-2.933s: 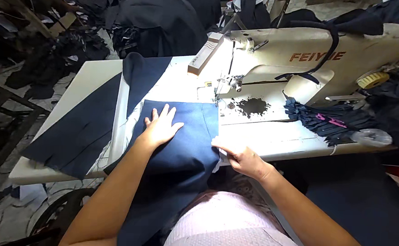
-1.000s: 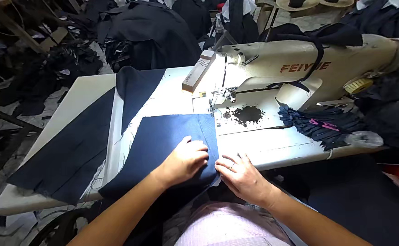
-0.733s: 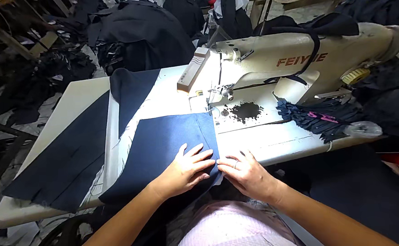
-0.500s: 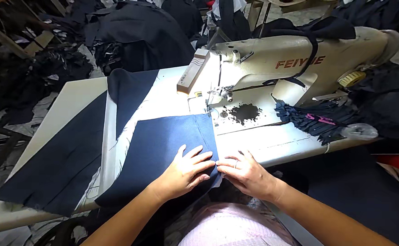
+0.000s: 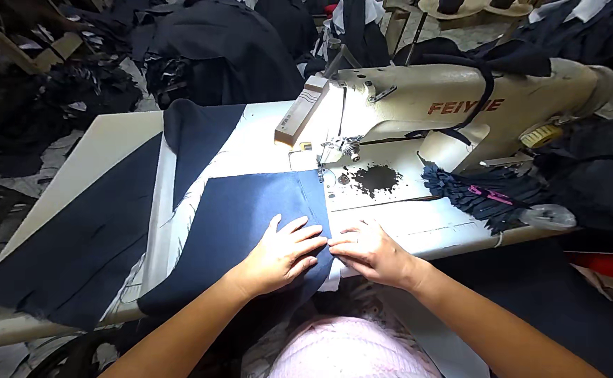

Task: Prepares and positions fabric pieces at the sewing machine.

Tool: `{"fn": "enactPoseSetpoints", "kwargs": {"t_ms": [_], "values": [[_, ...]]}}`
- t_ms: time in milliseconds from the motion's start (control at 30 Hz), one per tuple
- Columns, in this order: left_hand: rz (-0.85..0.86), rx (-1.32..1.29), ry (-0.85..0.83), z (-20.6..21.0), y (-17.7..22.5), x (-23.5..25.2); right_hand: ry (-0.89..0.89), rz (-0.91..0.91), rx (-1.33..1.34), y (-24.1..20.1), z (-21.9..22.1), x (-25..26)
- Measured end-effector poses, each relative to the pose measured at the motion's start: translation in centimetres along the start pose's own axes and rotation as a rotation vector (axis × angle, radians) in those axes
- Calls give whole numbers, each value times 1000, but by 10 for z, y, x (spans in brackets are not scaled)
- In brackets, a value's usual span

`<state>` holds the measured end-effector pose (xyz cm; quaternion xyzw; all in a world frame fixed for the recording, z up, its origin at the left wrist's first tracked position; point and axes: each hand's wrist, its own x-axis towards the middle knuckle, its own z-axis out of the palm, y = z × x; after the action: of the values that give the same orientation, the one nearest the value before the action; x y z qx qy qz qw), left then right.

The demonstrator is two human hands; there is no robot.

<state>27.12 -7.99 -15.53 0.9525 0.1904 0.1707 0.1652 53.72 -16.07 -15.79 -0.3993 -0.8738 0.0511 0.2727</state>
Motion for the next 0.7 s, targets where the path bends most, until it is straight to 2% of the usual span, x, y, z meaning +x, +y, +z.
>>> {"fn": "enactPoseSetpoints", "kwargs": {"t_ms": [467,700], "values": [[-15,59,14,-4,-23,27,-28,-38,11,40,-9,27],[-85,88,-42,-7,-29,44,-27,-34,23,59,-14,39]]}}
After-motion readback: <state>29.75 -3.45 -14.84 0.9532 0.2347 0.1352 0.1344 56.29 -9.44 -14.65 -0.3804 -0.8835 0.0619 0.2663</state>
